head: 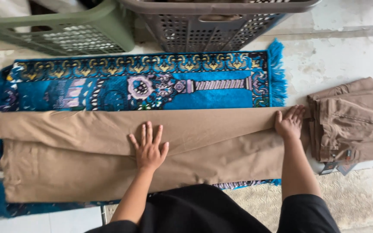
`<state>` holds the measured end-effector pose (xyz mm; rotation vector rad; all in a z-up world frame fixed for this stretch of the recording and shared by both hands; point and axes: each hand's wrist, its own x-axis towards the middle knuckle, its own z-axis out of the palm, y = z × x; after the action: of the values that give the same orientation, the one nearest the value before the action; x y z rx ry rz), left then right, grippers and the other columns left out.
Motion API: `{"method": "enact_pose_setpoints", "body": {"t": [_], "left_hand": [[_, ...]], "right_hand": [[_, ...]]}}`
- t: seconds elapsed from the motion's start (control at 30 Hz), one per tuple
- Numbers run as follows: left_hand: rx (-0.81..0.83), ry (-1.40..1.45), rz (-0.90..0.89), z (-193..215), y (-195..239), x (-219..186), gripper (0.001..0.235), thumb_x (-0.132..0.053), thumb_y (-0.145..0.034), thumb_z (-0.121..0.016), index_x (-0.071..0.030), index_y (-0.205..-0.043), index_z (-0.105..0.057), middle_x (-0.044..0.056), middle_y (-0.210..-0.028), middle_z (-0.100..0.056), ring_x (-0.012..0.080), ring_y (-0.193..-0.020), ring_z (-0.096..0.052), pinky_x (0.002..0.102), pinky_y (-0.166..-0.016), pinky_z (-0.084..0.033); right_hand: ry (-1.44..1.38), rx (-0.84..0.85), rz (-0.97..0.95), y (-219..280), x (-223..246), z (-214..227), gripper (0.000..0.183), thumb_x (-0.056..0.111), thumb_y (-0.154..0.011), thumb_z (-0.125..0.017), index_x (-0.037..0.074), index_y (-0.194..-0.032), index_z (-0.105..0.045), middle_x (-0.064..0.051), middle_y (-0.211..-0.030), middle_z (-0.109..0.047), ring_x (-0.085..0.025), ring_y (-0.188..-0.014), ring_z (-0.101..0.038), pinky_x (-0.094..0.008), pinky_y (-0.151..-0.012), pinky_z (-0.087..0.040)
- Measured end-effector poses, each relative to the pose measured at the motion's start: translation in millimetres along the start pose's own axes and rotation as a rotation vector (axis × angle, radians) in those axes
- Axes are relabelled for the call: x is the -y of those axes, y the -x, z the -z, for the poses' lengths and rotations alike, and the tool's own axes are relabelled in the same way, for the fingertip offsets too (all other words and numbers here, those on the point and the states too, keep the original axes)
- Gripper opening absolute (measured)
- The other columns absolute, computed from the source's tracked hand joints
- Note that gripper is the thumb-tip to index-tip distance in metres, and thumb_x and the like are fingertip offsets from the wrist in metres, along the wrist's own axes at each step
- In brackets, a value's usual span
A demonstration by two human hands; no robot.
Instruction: The person lays a pair of beige trousers flat on a patterned mat, folds one leg over the other, and smooths the fabric. They then spray the trousers with a liquid from a spray bottle and iron the folded trousers with a handheld iron.
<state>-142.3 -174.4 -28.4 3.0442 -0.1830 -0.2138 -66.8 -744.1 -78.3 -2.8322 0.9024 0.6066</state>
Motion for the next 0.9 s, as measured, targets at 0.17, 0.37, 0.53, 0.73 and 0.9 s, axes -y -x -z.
{"method": "enact_pose_setpoints", "body": {"t": [0.17, 0.37, 0.53, 0.73, 0.9], "left_hand": [[0.015, 0.083, 0.021, 15.2, 1.6, -3.2, 0.069, -0.059, -0.096, -0.042, -0.03, -0.159, -0.038, 0.016, -0.168, -0.027, 0.0331, -0.157, -0.021, 0.075, -0.115, 0.0], [-0.06, 0.323, 0.006, 0.0, 1.2, 8.1, 0.078, -0.056, -0.093, -0.051, -0.028, -0.162, -0.028, 0.019, -0.169, -0.022, 0.0336, -0.156, -0.021, 0.071, -0.118, -0.006], [-0.279, 0.302, 0.149, 1.4, -2.9, 46.8, 0.065, -0.044, -0.099, -0.051, -0.015, -0.157, -0.041, 0.018, -0.161, -0.04, 0.0333, -0.15, -0.035, 0.062, -0.12, -0.019], [-0.349, 0.106, 0.226, 54.6, -12.4, 199.7, 0.067, -0.056, -0.089, -0.059, -0.022, -0.148, -0.058, 0.007, -0.154, -0.053, 0.0335, -0.145, -0.045, 0.064, -0.118, -0.025], [-0.167, 0.0, 0.417, 47.1, -14.9, 323.2, 0.061, -0.059, -0.102, -0.038, -0.036, -0.158, -0.042, -0.011, -0.167, -0.036, 0.0172, -0.157, -0.023, 0.054, -0.128, -0.007]], "right_hand": [[0.107, -0.355, 0.191, 61.2, 61.3, 10.3, 0.082, 0.046, -0.101, -0.049, -0.004, -0.161, -0.025, -0.036, -0.161, -0.026, -0.05, -0.15, -0.018, -0.057, -0.121, -0.025], [-0.068, -0.54, 0.722, 196.9, 236.6, -24.5, 0.079, 0.031, -0.089, -0.07, 0.001, -0.156, -0.043, -0.031, -0.162, -0.034, -0.05, -0.151, -0.025, -0.061, -0.119, -0.024], [-0.134, -0.263, 0.77, 243.1, 309.0, -45.6, 0.068, 0.042, -0.102, -0.043, 0.018, -0.163, -0.028, -0.02, -0.171, -0.017, -0.043, -0.157, -0.01, -0.063, -0.123, -0.009], [0.001, -0.225, 0.644, 242.7, 313.0, -55.5, 0.065, 0.047, -0.102, -0.041, 0.028, -0.163, -0.029, -0.012, -0.173, -0.018, -0.037, -0.159, -0.01, -0.062, -0.125, -0.009], [0.022, -0.301, 0.658, 244.0, 316.3, -54.8, 0.067, 0.048, -0.1, -0.043, 0.026, -0.163, -0.033, -0.013, -0.172, -0.023, -0.039, -0.158, -0.017, -0.062, -0.124, -0.015]]}}
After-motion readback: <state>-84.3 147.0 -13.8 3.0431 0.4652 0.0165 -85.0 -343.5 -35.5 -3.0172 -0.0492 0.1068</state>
